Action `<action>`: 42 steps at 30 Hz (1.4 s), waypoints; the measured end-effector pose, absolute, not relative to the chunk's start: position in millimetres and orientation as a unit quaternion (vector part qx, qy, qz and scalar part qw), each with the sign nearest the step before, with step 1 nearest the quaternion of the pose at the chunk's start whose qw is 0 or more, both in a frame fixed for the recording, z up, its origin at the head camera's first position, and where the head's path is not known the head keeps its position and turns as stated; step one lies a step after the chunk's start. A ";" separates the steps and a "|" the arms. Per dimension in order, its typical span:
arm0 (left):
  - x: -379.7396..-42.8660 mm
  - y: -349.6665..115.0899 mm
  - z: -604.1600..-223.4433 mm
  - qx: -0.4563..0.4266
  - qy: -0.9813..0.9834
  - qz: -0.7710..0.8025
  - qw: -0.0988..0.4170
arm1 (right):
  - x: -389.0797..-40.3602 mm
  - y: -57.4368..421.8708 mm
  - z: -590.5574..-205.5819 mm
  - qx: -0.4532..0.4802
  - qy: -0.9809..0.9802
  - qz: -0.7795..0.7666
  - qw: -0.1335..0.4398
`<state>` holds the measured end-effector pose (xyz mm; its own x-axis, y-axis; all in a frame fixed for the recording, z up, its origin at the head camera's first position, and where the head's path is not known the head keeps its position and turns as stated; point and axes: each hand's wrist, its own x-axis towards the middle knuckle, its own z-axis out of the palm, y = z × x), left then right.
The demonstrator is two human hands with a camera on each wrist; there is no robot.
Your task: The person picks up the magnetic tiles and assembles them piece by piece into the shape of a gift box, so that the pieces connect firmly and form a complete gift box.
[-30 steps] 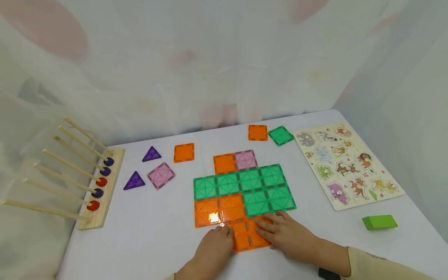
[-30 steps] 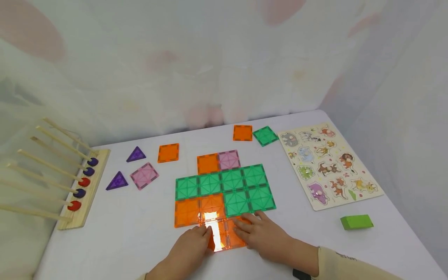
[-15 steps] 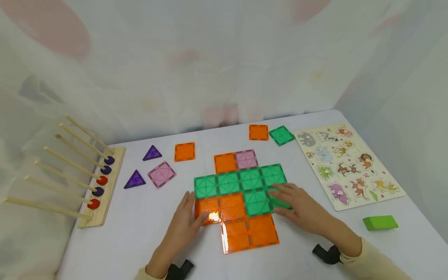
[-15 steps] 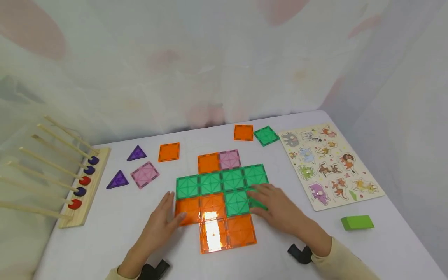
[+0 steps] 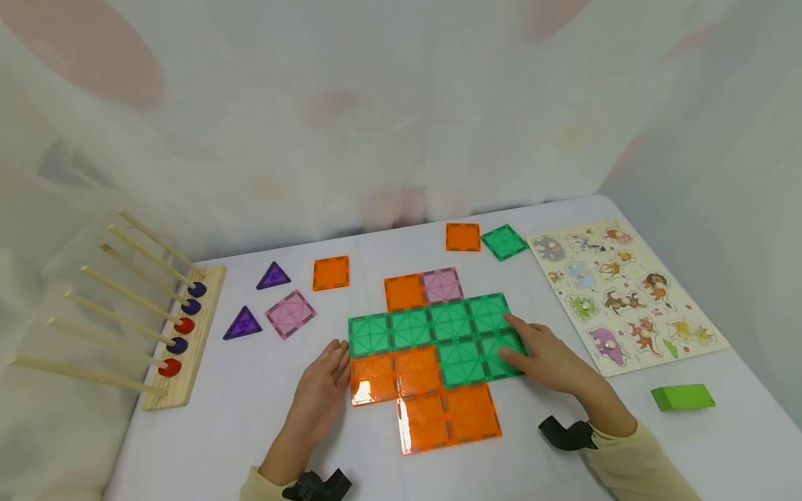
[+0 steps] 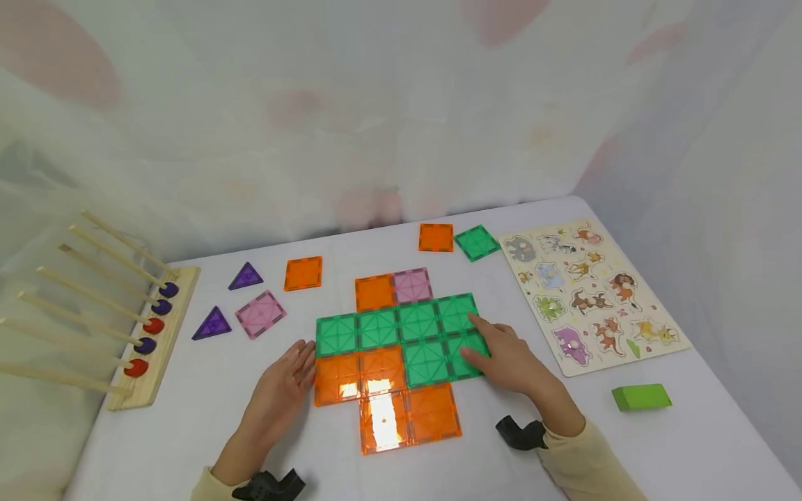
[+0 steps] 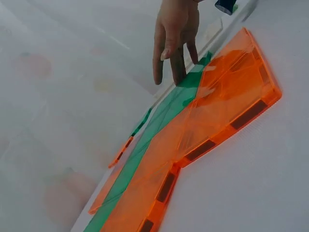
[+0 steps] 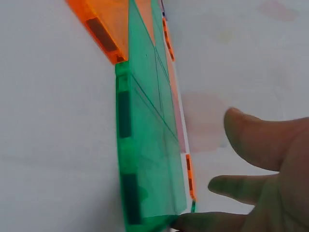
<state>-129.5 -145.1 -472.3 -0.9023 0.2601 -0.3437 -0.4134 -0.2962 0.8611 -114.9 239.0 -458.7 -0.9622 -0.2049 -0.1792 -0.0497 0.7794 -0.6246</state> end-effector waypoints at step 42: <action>-118.0 -133.8 -464.2 0.037 0.509 0.836 0.202 | -120.9 250.9 -469.0 -0.002 0.897 -0.432 0.096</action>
